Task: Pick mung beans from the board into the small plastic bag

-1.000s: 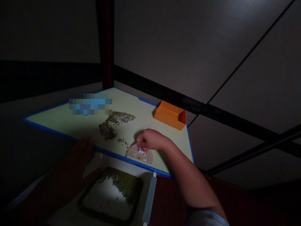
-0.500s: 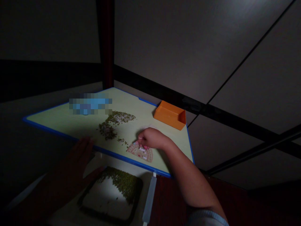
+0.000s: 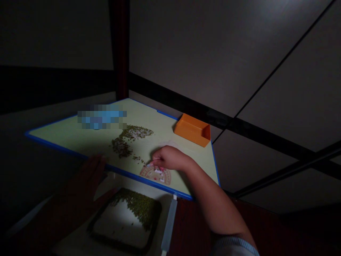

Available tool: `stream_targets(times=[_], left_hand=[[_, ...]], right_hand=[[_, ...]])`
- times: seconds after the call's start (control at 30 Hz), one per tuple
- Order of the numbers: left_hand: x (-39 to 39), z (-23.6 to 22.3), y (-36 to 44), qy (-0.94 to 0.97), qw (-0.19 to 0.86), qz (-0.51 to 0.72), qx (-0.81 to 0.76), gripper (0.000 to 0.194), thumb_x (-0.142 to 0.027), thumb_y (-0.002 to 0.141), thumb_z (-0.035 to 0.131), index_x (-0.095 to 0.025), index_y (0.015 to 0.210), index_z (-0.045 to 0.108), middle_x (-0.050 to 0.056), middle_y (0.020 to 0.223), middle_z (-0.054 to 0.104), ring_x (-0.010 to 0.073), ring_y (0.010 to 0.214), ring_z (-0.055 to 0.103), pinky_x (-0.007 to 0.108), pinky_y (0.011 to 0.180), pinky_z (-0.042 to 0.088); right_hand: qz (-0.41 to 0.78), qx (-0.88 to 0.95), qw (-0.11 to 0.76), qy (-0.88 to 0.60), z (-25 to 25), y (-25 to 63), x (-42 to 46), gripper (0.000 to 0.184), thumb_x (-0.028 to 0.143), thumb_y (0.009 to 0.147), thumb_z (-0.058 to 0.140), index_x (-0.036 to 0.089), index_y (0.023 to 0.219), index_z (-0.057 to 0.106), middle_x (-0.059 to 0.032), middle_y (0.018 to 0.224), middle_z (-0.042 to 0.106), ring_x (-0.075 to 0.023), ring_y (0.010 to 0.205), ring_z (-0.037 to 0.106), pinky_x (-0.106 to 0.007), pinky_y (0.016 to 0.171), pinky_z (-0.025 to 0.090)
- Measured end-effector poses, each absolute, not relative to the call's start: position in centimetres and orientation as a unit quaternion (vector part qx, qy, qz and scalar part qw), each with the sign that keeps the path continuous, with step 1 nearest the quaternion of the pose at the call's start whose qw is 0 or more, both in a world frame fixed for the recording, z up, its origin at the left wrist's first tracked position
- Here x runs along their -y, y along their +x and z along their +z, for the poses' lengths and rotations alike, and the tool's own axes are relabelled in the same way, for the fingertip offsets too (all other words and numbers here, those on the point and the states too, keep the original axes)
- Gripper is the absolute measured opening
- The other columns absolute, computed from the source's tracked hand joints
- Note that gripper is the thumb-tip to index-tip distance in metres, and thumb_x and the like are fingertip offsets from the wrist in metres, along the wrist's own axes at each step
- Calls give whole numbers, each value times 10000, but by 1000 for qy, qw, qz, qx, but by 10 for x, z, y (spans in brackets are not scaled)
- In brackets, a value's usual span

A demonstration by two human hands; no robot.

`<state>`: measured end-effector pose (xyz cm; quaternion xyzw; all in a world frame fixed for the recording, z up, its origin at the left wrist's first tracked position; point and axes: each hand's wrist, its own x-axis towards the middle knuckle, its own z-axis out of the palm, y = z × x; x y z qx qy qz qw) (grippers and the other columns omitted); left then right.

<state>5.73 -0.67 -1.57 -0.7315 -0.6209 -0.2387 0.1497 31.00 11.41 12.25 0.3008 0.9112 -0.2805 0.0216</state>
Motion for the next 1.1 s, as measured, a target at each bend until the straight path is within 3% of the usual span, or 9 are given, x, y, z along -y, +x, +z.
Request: stream_targets(times=[0.27,0.63,0.93,1.1], left_hand=[[7,-16,56,-734,161,-240,614,877,-651,865,304,-29,1480,229,257,1526,361,349,1451,278,503,1095,394],[6,-15,56,-735,152,-239,616,883,-661,857,318,-33,1474,246,251,1527,362,347,1451,275,505,1105,385],[5,-17,57,-734,154,-241,615,881,-651,863,327,-1,1457,281,260,1530,352,344,1457,258,496,1128,361],[5,-18,56,-732,141,-245,620,895,-680,845,328,-53,1480,257,226,1536,363,332,1457,261,501,1125,369]], right_hand=[[-253,-907,17,335,124,308,-113,263,212,904,539,145,656,596,24,571,590,-79,547,459,-233,592,296],[-206,-900,16,383,125,314,-120,226,205,873,554,145,673,640,18,573,598,-81,534,463,-242,587,303],[-222,-890,26,398,131,327,-131,196,166,852,563,128,693,671,12,580,613,-77,534,481,-228,578,311],[-261,-883,-2,390,129,327,-131,230,221,870,552,137,670,630,15,559,601,-83,528,498,-227,581,338]])
